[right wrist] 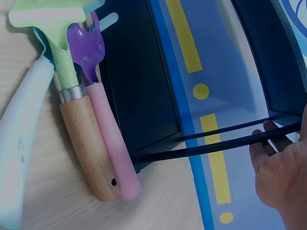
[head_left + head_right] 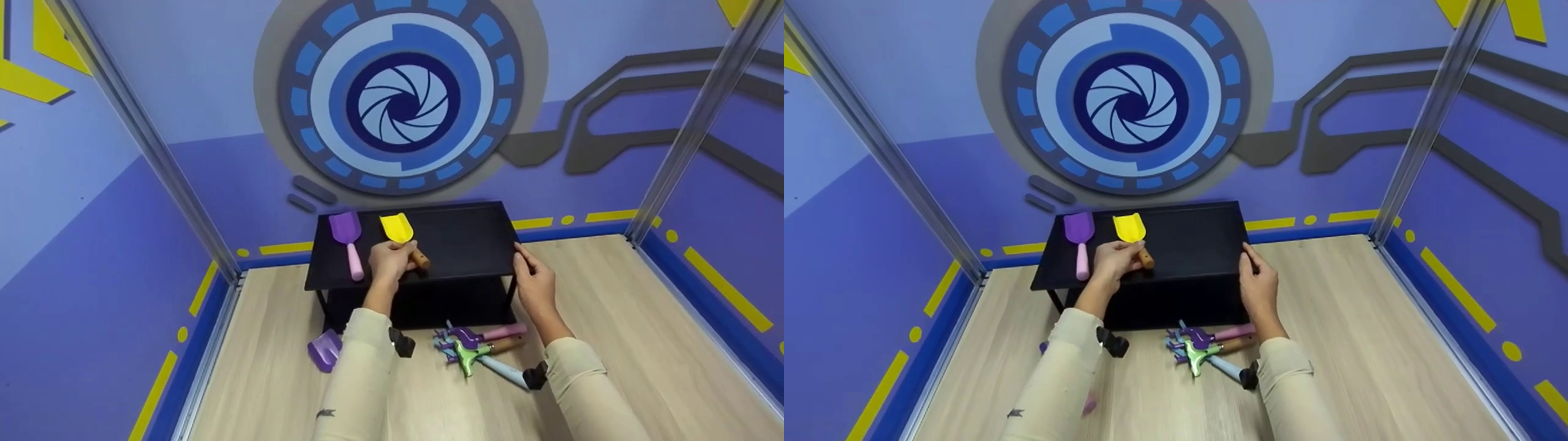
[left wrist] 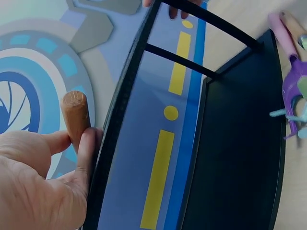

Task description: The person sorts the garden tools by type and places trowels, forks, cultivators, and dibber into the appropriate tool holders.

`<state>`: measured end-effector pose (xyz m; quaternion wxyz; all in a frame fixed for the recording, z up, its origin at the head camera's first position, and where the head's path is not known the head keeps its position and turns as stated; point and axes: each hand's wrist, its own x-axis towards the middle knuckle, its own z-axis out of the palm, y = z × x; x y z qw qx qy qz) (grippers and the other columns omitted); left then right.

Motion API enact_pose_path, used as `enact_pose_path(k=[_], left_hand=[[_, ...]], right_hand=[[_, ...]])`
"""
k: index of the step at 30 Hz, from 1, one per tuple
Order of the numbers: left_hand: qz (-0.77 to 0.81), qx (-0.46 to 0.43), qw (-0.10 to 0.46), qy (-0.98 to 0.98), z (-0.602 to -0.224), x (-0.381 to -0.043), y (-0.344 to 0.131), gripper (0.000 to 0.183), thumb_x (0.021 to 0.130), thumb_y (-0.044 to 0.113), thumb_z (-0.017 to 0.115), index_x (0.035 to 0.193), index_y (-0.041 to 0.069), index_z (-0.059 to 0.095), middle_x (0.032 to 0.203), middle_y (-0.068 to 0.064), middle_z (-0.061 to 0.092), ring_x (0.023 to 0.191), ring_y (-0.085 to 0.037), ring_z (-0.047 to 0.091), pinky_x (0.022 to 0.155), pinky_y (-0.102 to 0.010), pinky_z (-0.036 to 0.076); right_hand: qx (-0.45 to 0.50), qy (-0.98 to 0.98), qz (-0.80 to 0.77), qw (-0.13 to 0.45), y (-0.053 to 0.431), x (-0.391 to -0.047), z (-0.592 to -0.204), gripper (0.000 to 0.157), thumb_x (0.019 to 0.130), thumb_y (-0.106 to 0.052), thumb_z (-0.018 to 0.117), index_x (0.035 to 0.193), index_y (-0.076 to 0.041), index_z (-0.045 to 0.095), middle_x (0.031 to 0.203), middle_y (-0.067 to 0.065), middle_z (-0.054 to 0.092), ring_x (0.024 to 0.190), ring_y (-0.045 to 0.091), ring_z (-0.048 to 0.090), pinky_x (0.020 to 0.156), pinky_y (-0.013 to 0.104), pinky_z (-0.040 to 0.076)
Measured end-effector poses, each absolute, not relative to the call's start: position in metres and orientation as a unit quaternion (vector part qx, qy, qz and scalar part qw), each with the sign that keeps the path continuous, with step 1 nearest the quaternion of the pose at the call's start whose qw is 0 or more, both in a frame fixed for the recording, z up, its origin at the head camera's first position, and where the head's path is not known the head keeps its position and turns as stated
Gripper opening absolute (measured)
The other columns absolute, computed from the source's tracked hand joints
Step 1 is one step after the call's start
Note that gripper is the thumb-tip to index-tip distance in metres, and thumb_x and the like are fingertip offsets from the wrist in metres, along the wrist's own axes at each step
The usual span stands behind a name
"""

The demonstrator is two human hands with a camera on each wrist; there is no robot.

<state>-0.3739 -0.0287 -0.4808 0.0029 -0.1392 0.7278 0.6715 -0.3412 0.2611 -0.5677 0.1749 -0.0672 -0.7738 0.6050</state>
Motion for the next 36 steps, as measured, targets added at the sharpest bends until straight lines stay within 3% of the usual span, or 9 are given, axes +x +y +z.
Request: enact_pose_path(k=[8,11,14,18,21,25,31,36], left_hand=[[0.662,-0.139,0.003,0.736,-0.48,-0.38,-0.027,0.027,0.098,0.021,0.08,0.113,-0.001,0.076,0.116,-0.016,0.077,0.074,-0.015,0.075,0.068,-0.025,0.066],[0.657,-0.144,0.011,0.74,-0.479,-0.384,-0.028,0.026,0.098,0.02,0.079,0.115,0.001,0.075,0.114,-0.015,0.076,0.07,-0.013,0.074,0.065,-0.025,0.065],[0.652,-0.143,0.009,0.744,-0.479,-0.386,-0.028,0.026,0.098,0.02,0.079,0.115,0.001,0.074,0.116,-0.017,0.075,0.067,-0.014,0.075,0.063,-0.025,0.065],[0.651,-0.137,0.006,0.747,-0.48,-0.388,-0.028,0.028,0.098,0.021,0.077,0.117,0.0,0.072,0.115,-0.02,0.075,0.061,-0.014,0.074,0.059,-0.025,0.064],[0.646,-0.137,0.006,0.751,-0.481,-0.391,-0.027,0.03,0.099,0.021,0.077,0.12,0.001,0.071,0.109,-0.019,0.077,0.055,-0.012,0.07,0.056,-0.025,0.063],[0.638,-0.141,0.001,0.757,-0.482,-0.395,-0.025,0.03,0.099,0.022,0.076,0.121,0.002,0.07,0.099,-0.018,0.078,0.052,-0.011,0.067,0.053,-0.025,0.062],[0.642,-0.136,0.009,0.754,-0.486,-0.398,-0.022,0.032,0.1,0.023,0.076,0.123,0.002,0.069,0.095,-0.016,0.078,0.053,-0.012,0.069,0.053,-0.027,0.063],[0.655,-0.126,0.013,0.745,-0.488,-0.398,-0.022,0.032,0.1,0.023,0.077,0.121,0.001,0.068,0.093,-0.017,0.077,0.055,-0.014,0.071,0.054,-0.029,0.064]], right_hand=[[-0.067,-0.769,0.608,0.186,0.261,-0.343,-0.568,0.044,0.112,-0.042,0.053,0.152,-0.024,0.061,0.16,0.006,0.057,0.14,0.022,0.059,0.091,0.0,0.045],[-0.068,-0.768,0.608,0.189,0.26,-0.344,-0.568,0.044,0.113,-0.041,0.053,0.152,-0.024,0.061,0.158,0.005,0.059,0.129,0.013,0.062,0.089,0.002,0.046],[-0.067,-0.763,0.616,0.185,0.258,-0.342,-0.562,0.042,0.113,-0.035,0.054,0.152,-0.021,0.061,0.135,0.01,0.071,0.1,0.006,0.061,0.077,0.009,0.047],[-0.07,-0.762,0.617,0.183,0.256,-0.341,-0.56,0.042,0.113,-0.034,0.053,0.152,-0.019,0.061,0.134,0.011,0.071,0.087,0.004,0.054,0.071,0.012,0.045],[-0.07,-0.767,0.611,0.186,0.257,-0.343,-0.565,0.044,0.113,-0.039,0.053,0.152,-0.022,0.061,0.154,0.006,0.062,0.095,0.005,0.056,0.075,0.011,0.046],[-0.066,-0.767,0.611,0.184,0.256,-0.342,-0.566,0.045,0.113,-0.042,0.052,0.153,-0.024,0.06,0.153,0.007,0.063,0.099,0.007,0.058,0.076,0.012,0.047],[-0.072,-0.77,0.606,0.186,0.258,-0.342,-0.568,0.044,0.113,-0.043,0.051,0.153,-0.026,0.06,0.16,0.003,0.058,0.117,-0.001,0.058,0.087,0.004,0.047],[-0.073,-0.772,0.605,0.183,0.261,-0.342,-0.569,0.044,0.113,-0.043,0.051,0.153,-0.026,0.06,0.16,0.002,0.057,0.127,0.01,0.058,0.088,0.004,0.047]])
